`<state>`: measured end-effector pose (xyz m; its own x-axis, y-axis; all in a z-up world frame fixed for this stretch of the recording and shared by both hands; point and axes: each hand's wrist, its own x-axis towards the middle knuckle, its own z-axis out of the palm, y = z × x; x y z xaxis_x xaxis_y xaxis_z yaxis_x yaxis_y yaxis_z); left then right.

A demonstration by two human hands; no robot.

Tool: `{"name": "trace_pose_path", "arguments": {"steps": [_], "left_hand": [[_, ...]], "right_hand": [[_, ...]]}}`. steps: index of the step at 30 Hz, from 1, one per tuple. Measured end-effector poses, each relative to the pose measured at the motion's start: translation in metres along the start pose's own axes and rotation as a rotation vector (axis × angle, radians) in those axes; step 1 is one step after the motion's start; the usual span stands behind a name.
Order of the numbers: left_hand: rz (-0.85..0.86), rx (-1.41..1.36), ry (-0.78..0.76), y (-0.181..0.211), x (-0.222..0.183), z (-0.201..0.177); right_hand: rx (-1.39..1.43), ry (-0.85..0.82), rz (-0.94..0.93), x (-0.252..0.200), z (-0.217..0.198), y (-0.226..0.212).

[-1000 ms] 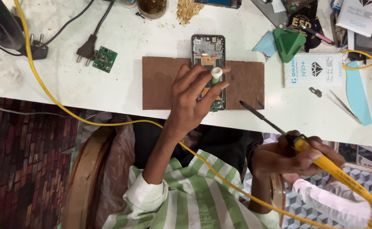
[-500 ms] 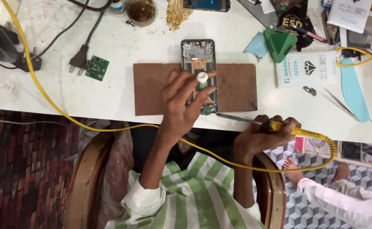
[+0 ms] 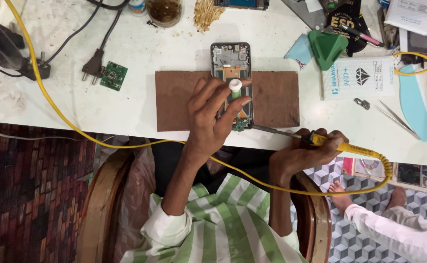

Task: The person applies a liquid from a small bottle onto the motherboard of a disassembled smartphone and then uses a soldering iron to work on the circuit board. The person repeatedly applies the liquid and solders different areas of the board.

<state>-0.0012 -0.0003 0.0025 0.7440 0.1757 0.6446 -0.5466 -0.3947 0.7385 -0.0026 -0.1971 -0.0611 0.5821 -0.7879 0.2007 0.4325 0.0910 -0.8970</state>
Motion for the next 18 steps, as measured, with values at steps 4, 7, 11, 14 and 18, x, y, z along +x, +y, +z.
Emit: {"name": "trace_pose_path", "arguments": {"steps": [4, 7, 11, 14, 18], "left_hand": [[-0.029, -0.001, -0.01, -0.0029, -0.0014, 0.0019], [-0.003, -0.015, 0.0, -0.0047, -0.0019, 0.0025], [-0.011, -0.001, -0.003, -0.0039, -0.0016, 0.0014], [-0.006, 0.0, -0.001, -0.0049, -0.0001, 0.0021], [0.008, 0.012, 0.001, -0.0064, 0.0002, 0.0024]], "right_hand": [[-0.024, -0.032, -0.048, -0.0009, -0.003, 0.0021], [-0.037, -0.036, -0.055, -0.0007, -0.0045, 0.0036], [-0.035, -0.043, -0.064, -0.003, -0.0022, 0.0008], [-0.03, -0.03, -0.046, -0.0031, 0.0012, -0.0023], [-0.092, 0.038, -0.007, -0.0032, 0.0039, -0.0046]]}}
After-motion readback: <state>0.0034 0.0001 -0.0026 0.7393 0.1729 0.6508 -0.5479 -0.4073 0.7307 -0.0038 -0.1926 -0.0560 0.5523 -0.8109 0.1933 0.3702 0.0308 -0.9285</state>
